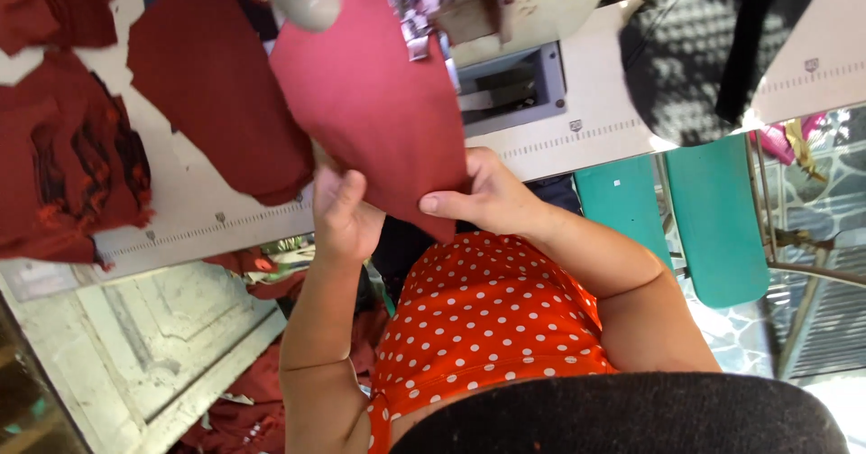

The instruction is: Using an industrial overlock sewing machine to finish the edges of multiple fabric pieces.

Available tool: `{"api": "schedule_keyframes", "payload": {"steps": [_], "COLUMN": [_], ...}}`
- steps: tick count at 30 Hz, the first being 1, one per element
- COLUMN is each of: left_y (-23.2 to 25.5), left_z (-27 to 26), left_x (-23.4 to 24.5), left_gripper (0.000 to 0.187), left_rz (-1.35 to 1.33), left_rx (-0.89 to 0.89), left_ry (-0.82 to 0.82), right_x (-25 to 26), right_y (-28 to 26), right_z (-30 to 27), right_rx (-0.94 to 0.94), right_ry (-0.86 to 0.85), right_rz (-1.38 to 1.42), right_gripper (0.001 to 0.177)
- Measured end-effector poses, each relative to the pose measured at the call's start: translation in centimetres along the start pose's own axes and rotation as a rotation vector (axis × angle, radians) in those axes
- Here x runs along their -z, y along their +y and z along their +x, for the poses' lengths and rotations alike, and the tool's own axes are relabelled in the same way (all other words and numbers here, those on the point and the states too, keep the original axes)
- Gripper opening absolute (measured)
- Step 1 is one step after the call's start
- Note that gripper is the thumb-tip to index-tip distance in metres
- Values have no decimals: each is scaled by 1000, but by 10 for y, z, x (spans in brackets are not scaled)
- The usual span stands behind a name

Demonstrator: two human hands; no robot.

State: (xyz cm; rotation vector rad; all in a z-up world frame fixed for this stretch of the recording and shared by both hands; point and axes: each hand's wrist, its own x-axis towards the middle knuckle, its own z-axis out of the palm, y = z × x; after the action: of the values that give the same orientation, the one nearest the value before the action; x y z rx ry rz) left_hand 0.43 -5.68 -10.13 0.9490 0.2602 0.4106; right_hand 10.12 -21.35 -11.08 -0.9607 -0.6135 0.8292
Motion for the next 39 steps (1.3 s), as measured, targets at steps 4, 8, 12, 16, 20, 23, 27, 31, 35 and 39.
{"api": "schedule_keyframes", "payload": {"steps": [4,8,12,16,20,23,27,31,35,39], "left_y": [9,10,9,7,17,26,29,43,33,26], "left_z": [-13,-23,-30,-32,-32,-29,-20,-2,8,18], "left_x": [5,14,29,38,26,24,30,11,35,40], "left_gripper": [32,29,26,25,19,15,14,9,13,17], "left_rz": [-45,147,271,363,427,519,567,655,629,655], "left_rx": [189,110,120,115,52,17,-22,-75,-45,-104], "left_ry": [-17,-22,-76,-108,-138,-142,-163,-144,-31,-12], "right_x": [-4,-10,-8,-8,-10,-14,-18,-18,-11,-6], "right_y": [-7,-11,-2,1,-2,-2,-7,-11,-4,-5], "right_z": [-7,-13,-16,-19,-18,-23,-18,-2,14,27], "right_rx": [-15,8,11,17,24,24,46,69,94,120], "right_ry": [52,139,155,177,198,214,237,260,293,312], "right_rz": [-63,-156,-189,-208,-214,-188,-195,-196,-165,-179], "right_gripper": [10,10,9,9,7,3,2,4,4,5]}}
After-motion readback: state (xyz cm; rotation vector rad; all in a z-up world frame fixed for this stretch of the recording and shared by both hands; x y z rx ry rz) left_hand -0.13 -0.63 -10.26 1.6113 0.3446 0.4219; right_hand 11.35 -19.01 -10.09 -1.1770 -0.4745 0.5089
